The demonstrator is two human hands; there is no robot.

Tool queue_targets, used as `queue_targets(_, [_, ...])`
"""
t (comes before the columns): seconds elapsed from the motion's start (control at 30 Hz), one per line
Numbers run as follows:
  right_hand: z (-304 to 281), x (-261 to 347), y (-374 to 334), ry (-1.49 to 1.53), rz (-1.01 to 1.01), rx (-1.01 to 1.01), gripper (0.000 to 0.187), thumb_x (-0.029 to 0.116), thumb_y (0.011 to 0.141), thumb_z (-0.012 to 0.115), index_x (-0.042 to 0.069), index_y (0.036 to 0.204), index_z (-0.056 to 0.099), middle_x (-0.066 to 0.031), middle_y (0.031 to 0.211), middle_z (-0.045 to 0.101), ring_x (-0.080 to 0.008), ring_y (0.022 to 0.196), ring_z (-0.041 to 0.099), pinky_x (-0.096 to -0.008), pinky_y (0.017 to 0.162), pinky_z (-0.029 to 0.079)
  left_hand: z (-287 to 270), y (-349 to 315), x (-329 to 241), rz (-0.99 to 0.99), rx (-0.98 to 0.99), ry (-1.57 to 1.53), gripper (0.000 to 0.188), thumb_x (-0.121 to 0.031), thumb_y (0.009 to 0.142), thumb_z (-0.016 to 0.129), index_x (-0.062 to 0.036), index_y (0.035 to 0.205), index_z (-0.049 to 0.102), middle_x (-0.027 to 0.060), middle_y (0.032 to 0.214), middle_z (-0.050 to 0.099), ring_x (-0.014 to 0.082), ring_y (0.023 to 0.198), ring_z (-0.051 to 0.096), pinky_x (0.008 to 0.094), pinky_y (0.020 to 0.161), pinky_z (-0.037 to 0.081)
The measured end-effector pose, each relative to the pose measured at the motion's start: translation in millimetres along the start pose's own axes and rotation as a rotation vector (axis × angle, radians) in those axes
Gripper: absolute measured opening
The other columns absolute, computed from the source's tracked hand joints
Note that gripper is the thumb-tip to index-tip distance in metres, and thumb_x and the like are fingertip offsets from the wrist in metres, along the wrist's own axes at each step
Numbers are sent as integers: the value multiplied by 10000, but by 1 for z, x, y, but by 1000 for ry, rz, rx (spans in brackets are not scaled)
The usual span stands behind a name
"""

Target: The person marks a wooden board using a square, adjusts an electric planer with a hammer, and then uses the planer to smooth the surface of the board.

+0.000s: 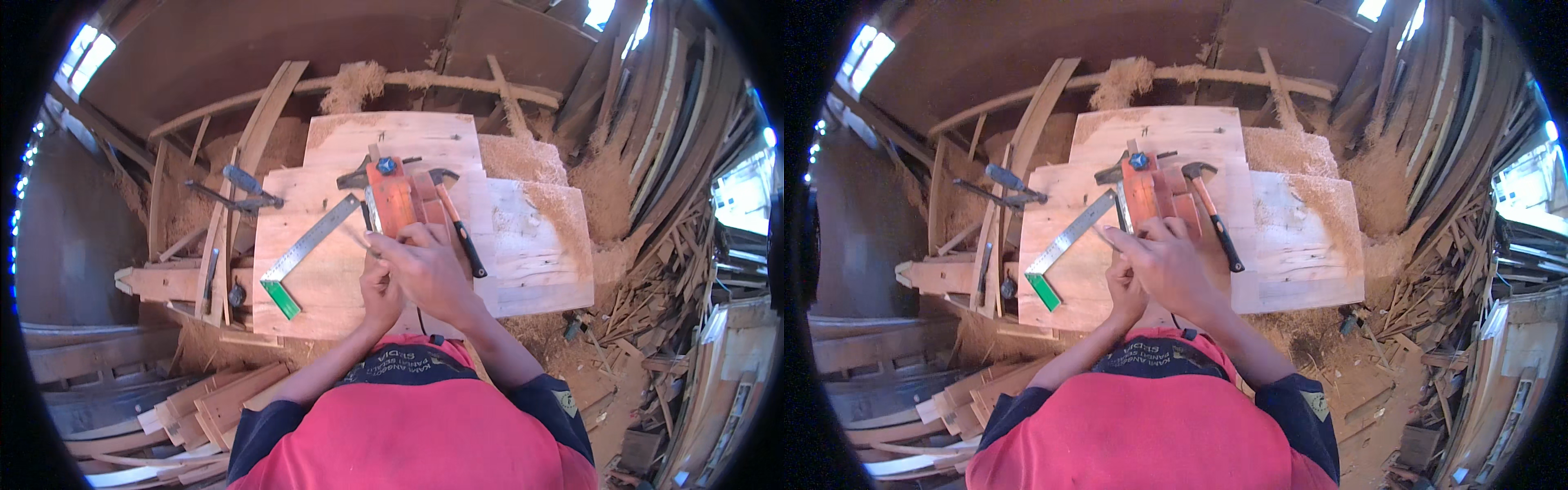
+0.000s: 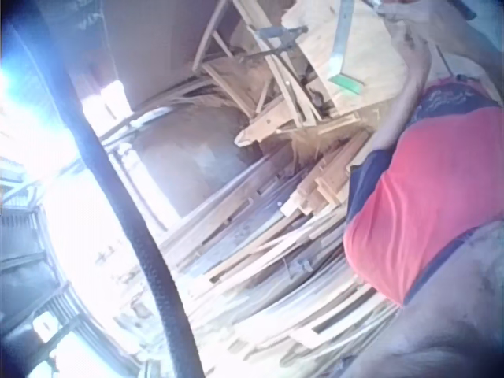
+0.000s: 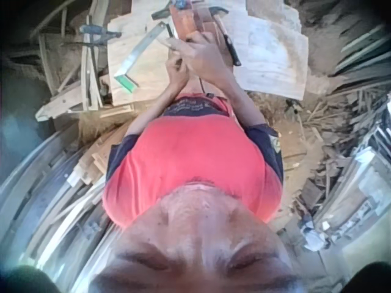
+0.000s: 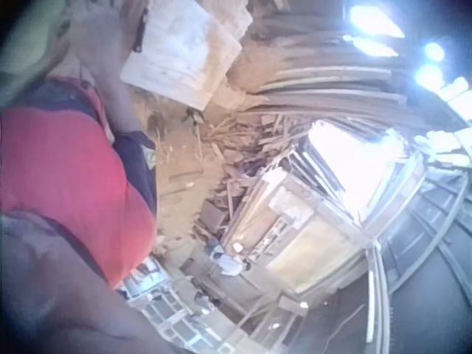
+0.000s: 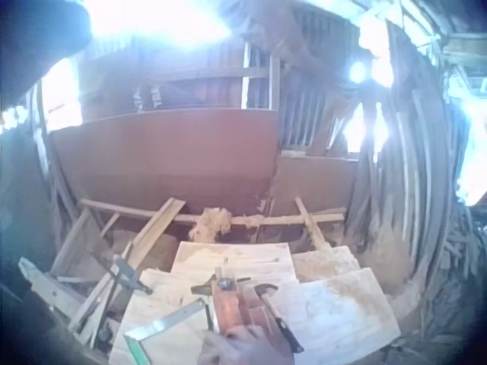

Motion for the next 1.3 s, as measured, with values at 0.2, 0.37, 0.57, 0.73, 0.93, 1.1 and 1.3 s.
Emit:
queue_targets(0.2, [-10, -28, 21, -93, 78, -311, 275, 170, 924, 686, 23, 1152, 643, -111, 988, 648, -262, 952, 609, -400, 890, 469, 4, 26, -9, -246, -250, -301, 231, -178, 1058, 549, 4, 988, 672, 3, 819, 649, 77, 701, 589, 231, 600, 473])
queue_targets(0.37, [53, -107, -14, 534, 520, -107, 418, 363, 1054, 491, -25, 1070, 645, -215, 964, 665, -342, 910, 660, -419, 823, 503, -3, 42, -24, -247, -220, -108, 151, -91, 1013, 606, 33, 962, 674, 29, 758, 660, 98, 635, 607, 235, 548, 478])
queue_targets(0.57, [57, -130, -27, 834, 634, -75, 422, 297, 1070, 432, -59, 987, 643, -132, 873, 666, -226, 831, 621, -381, 785, 492, -3, 57, -17, -277, -159, 57, 238, 24, 926, 657, 75, 1137, 559, 78, 696, 664, 148, 573, 649, 262, 535, 518])
queue_targets(0.73, [62, -131, -18, 706, 523, -22, 259, 145, 1012, 492, -48, 971, 659, -125, 873, 680, -180, 809, 631, -356, 760, 508, -13, 64, 1, -289, 75, 215, 193, 86, 912, 570, 50, 1097, 609, 83, 773, 676, 162, 650, 677, 311, 590, 583])
queue_targets(0.93, [49, -137, -15, 460, 252, 41, 166, 31, 914, 563, -40, 1019, 670, -203, 953, 693, -305, 911, 676, -392, 827, 520, -1, 70, -10, -211, 222, 515, 205, 53, 924, 553, 53, 1109, 643, 137, 836, 713, 199, 738, 705, 339, 659, 559])
queue_targets(1.1, [45, -134, -8, 536, 279, 527, 180, 60, 921, 550, -17, 1044, 657, -145, 825, 679, -270, 743, 713, -365, 669, 587, 2, 75, -18, -322, 334, 523, 186, 65, 934, 537, 30, 1098, 620, 115, 843, 697, 181, 716, 676, 319, 606, 524])
queue_targets(1.3, [43, -123, -10, 767, 415, 671, 239, -10, 933, 446, -14, 1109, 608, -124, 712, 665, -203, 574, 697, -319, 475, 600, 2, 79, -18, -411, 325, 393, 329, 81, 942, 534, -26, 1233, 423, 63, 801, 638, 124, 621, 589, 282, 518, 455])
Point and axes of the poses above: each hand's wrist, its own y-axis towards the middle knuckle, its own z-axis out of the palm, x = y × z, the point moved 6 cm from there along y, towards the middle knuckle
